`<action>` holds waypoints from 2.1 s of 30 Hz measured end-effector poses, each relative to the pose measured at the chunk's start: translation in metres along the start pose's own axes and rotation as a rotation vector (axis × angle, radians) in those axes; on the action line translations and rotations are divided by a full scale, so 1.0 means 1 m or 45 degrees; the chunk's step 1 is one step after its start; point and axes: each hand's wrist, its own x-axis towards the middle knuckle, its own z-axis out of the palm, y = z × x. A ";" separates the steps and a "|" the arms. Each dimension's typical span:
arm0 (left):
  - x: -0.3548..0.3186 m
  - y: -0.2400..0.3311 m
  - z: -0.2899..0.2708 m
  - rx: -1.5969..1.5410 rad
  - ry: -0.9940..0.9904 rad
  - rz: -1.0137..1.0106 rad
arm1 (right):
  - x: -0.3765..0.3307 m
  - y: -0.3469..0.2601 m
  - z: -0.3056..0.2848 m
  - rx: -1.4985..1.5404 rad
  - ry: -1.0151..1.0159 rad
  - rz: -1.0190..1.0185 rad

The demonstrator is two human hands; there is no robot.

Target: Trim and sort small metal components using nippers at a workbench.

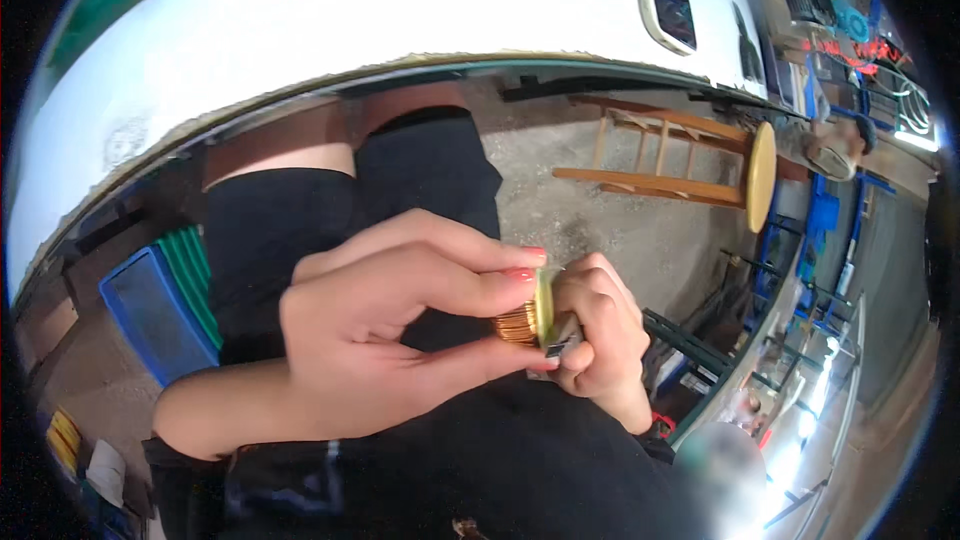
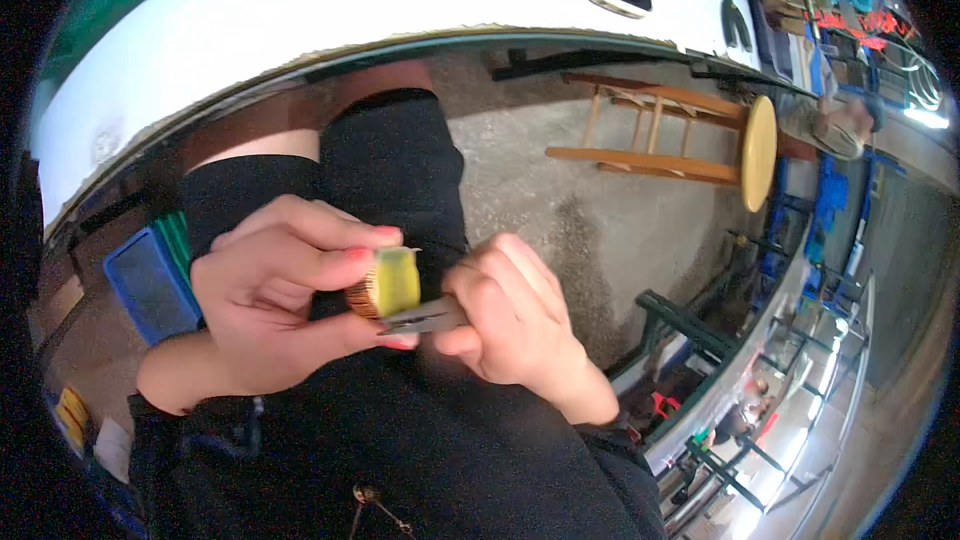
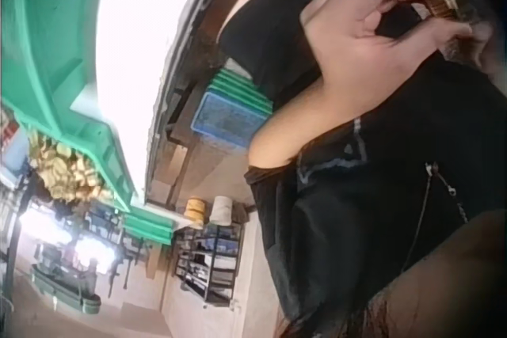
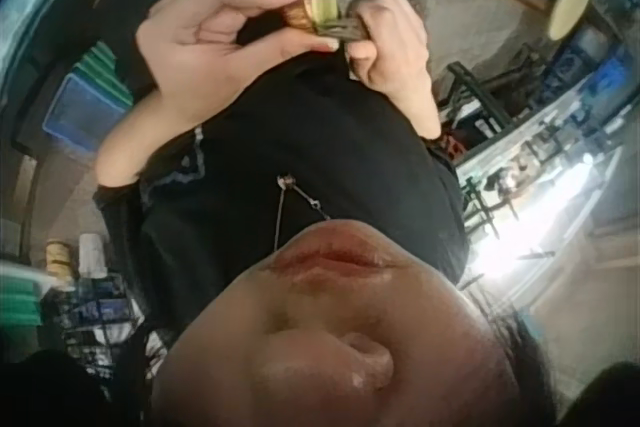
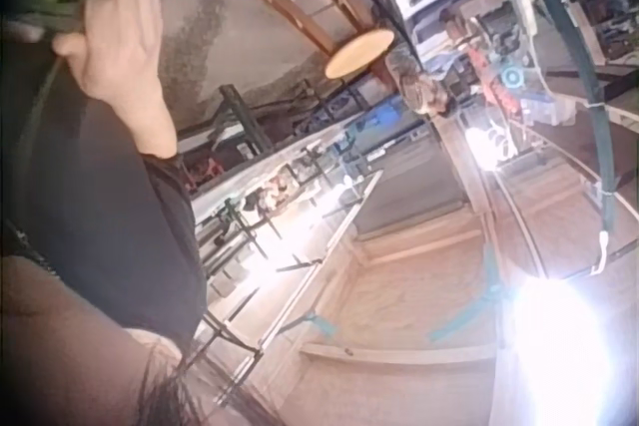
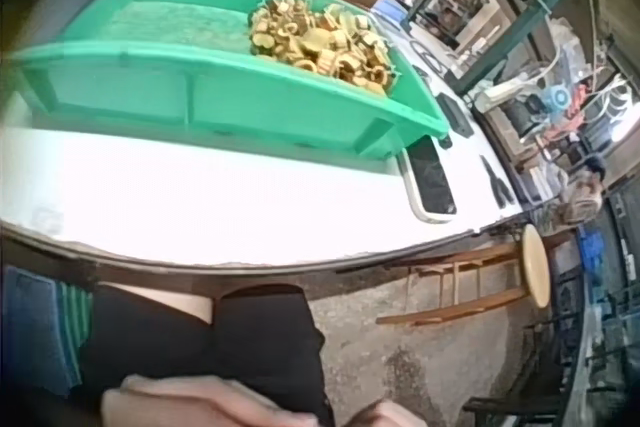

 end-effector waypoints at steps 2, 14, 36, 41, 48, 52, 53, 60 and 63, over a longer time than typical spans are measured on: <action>0.001 0.001 -0.001 0.072 0.064 -0.005 | -0.004 0.006 -0.002 -0.223 -0.033 0.052; 0.033 0.050 -0.006 -0.361 0.192 -0.133 | 0.034 -0.006 0.001 0.420 0.377 0.315; 0.230 0.101 -0.085 -0.094 0.348 -0.479 | 0.029 -0.022 0.003 2.215 0.043 0.989; 0.251 0.074 -0.086 0.313 0.368 -0.496 | 0.029 -0.014 0.005 2.363 0.056 0.984; 0.266 0.060 -0.100 1.516 0.213 0.073 | 0.022 0.000 0.004 2.491 -0.027 0.916; 0.253 0.088 -0.106 1.823 0.134 0.132 | 0.029 0.009 0.003 2.440 -0.177 0.879; 0.257 0.088 -0.111 1.930 0.092 0.225 | 0.024 0.013 -0.001 2.403 -0.084 0.894; 0.264 0.084 -0.116 1.861 0.111 -0.093 | 0.019 0.014 -0.007 2.265 -0.216 0.893; 0.266 0.074 -0.119 1.890 0.086 -0.181 | 0.021 0.013 -0.007 2.083 -0.220 0.879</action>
